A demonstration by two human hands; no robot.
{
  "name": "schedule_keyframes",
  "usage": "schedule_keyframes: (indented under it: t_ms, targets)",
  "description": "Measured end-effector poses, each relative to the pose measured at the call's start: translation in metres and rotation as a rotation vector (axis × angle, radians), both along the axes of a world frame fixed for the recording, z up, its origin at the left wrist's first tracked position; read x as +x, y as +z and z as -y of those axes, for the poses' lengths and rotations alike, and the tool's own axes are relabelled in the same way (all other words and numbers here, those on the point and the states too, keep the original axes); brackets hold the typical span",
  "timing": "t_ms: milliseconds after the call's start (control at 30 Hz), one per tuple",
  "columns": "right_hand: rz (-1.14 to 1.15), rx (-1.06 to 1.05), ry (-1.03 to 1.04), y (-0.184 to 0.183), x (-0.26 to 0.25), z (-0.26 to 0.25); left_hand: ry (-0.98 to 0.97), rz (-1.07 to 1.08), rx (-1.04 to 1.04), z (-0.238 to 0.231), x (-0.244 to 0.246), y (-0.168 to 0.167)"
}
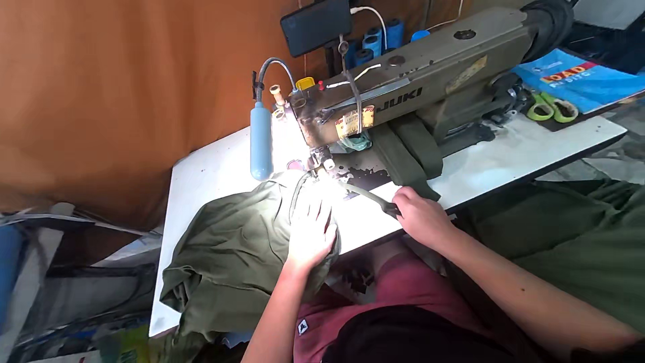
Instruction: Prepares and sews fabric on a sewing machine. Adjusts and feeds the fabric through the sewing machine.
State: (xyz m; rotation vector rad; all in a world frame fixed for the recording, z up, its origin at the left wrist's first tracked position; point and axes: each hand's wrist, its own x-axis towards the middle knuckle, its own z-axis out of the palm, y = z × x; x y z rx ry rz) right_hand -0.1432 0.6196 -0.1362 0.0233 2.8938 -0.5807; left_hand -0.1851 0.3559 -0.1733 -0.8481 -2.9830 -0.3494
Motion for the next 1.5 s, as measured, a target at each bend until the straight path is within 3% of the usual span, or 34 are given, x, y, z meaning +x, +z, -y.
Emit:
schedule_keyframes:
  t_ms: [67,233,367,500,733,1200,1267,1333,1400,1500]
  targets:
    - [-0.08,-0.079,0.04,-0.002,0.007,0.004,0.01,0.03,0.024,0.0,0.0,0.001]
    - [-0.437,-0.569,0.288,0.005,0.051,0.043,0.168,0.021,0.282,0.001,-0.01,0.013]
    - [-0.374,-0.916,0.422,0.002,0.066,0.072,0.085,0.037,0.264,-0.001,-0.032,0.015]
    - [-0.347,-1.044,0.401,0.003,0.071,0.079,0.009,0.02,0.179,-0.01,-0.039,0.016]
    - [-0.291,-1.09,0.459,0.003,0.077,0.076,-0.061,-0.032,0.129,-0.01,-0.04,0.009]
    - [-0.3,-1.109,0.521,0.002,0.072,0.072,-0.085,-0.107,0.064,-0.009,-0.03,0.01]
    - [-0.327,-0.955,0.564,0.0,0.059,0.066,-0.063,-0.111,0.108,-0.006,-0.019,0.015]
    - [-0.307,-0.641,0.547,-0.008,0.036,0.059,-0.028,-0.151,0.185,-0.002,-0.004,0.018]
    - [-0.121,-0.347,0.586,-0.011,0.013,0.056,0.008,-0.208,0.28,0.0,0.008,0.018]
    - [0.075,-0.157,0.679,0.0,0.002,0.067,0.086,-0.156,0.403,-0.002,0.021,0.011]
